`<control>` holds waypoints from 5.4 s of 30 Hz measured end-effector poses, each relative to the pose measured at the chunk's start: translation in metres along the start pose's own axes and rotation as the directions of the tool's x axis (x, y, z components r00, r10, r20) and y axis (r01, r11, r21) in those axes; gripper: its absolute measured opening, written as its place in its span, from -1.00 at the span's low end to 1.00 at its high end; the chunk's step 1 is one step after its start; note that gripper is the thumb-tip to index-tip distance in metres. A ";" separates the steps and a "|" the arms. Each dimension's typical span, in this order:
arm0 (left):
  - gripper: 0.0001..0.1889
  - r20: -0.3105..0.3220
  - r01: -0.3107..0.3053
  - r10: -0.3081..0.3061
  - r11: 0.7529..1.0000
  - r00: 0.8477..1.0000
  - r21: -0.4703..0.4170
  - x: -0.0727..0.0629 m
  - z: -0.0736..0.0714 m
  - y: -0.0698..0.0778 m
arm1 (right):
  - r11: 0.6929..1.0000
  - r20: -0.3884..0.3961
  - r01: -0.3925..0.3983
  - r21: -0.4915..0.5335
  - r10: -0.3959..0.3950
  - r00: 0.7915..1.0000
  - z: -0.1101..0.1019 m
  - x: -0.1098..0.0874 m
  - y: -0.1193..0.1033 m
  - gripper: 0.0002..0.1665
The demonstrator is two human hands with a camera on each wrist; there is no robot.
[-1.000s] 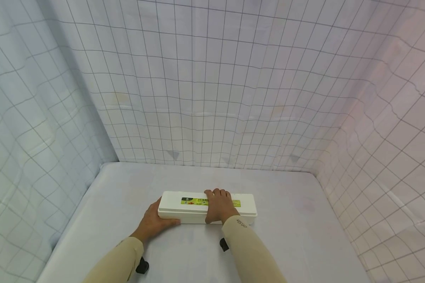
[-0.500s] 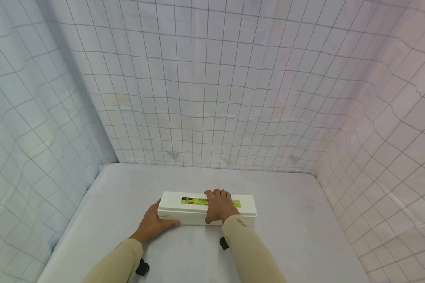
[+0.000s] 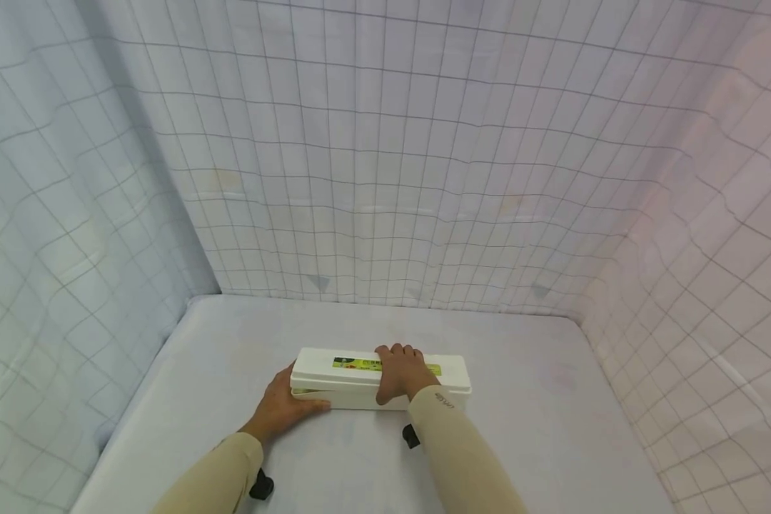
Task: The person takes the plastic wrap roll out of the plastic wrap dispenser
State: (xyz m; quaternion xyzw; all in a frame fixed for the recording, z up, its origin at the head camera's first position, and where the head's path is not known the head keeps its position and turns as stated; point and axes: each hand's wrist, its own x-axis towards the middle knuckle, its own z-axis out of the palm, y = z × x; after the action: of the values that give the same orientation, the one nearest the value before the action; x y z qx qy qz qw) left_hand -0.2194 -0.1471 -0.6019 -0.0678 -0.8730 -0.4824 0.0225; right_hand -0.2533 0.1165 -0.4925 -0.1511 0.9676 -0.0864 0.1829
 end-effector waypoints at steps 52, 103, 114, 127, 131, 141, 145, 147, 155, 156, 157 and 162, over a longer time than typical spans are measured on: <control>0.10 0.011 0.029 -0.030 0.995 0.999 0.095 0.000 0.000 0.002 | 0.973 -0.159 0.222 -0.069 -0.230 0.960 0.000 -0.004 0.027 0.11; 0.04 0.001 0.097 -0.098 0.989 0.995 0.112 -0.002 0.001 -0.001 | 0.982 -0.375 0.130 -0.136 -0.173 0.911 0.017 -0.024 0.016 0.25; 0.10 0.012 0.071 -0.073 0.989 0.997 0.126 -0.002 0.001 -0.002 | 0.984 -0.426 0.119 -0.131 -0.165 0.889 0.017 -0.028 0.018 0.25; 0.04 0.005 0.038 -0.039 0.990 0.999 0.136 0.000 0.000 -0.001 | 0.989 -0.458 0.091 -0.114 -0.134 0.879 0.013 -0.033 0.027 0.26; 0.07 0.007 0.041 -0.043 0.990 0.999 0.134 0.000 0.001 -0.003 | 0.992 -0.452 0.073 -0.101 -0.111 0.885 0.014 -0.035 0.032 0.26; 0.06 -0.012 0.011 -0.010 0.989 1.000 0.148 0.001 0.003 -0.005 | 0.995 -0.477 0.055 -0.086 -0.090 0.874 0.015 -0.039 0.043 0.27; 0.06 -0.011 0.018 -0.017 0.989 1.000 0.148 0.001 0.004 -0.004 | 0.995 -0.485 0.050 -0.091 -0.088 0.870 0.015 -0.042 0.048 0.27; 0.07 -0.008 0.035 -0.035 0.989 0.999 0.144 0.000 0.004 -0.003 | 0.995 -0.482 0.048 -0.091 -0.087 0.872 0.016 -0.043 0.051 0.27; 0.10 -0.015 0.034 -0.033 0.988 0.999 0.150 -0.001 0.004 -0.002 | 0.999 -0.467 0.020 -0.048 -0.040 0.884 0.018 -0.045 0.059 0.26; 0.11 -0.014 0.032 -0.031 0.987 0.999 0.155 -0.001 0.004 -0.002 | 0.999 -0.462 0.014 -0.042 -0.032 0.886 0.018 -0.045 0.060 0.27; 0.11 -0.015 0.029 -0.027 0.987 1.000 0.155 -0.001 0.004 -0.002 | 0.999 -0.459 0.009 -0.034 -0.024 0.888 0.018 -0.046 0.060 0.27; 0.14 0.002 0.041 -0.042 0.986 0.999 0.161 -0.001 0.003 -0.002 | 1.000 -0.455 -0.010 -0.023 -0.002 0.891 0.019 -0.047 0.065 0.28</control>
State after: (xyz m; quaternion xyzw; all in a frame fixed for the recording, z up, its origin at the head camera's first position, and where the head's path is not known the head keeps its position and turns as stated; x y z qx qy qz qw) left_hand -0.2184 -0.1457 -0.6049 -0.0490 -0.9105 -0.4103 0.0155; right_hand -0.2216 0.1904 -0.5090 -0.1268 0.9849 -0.1070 -0.0501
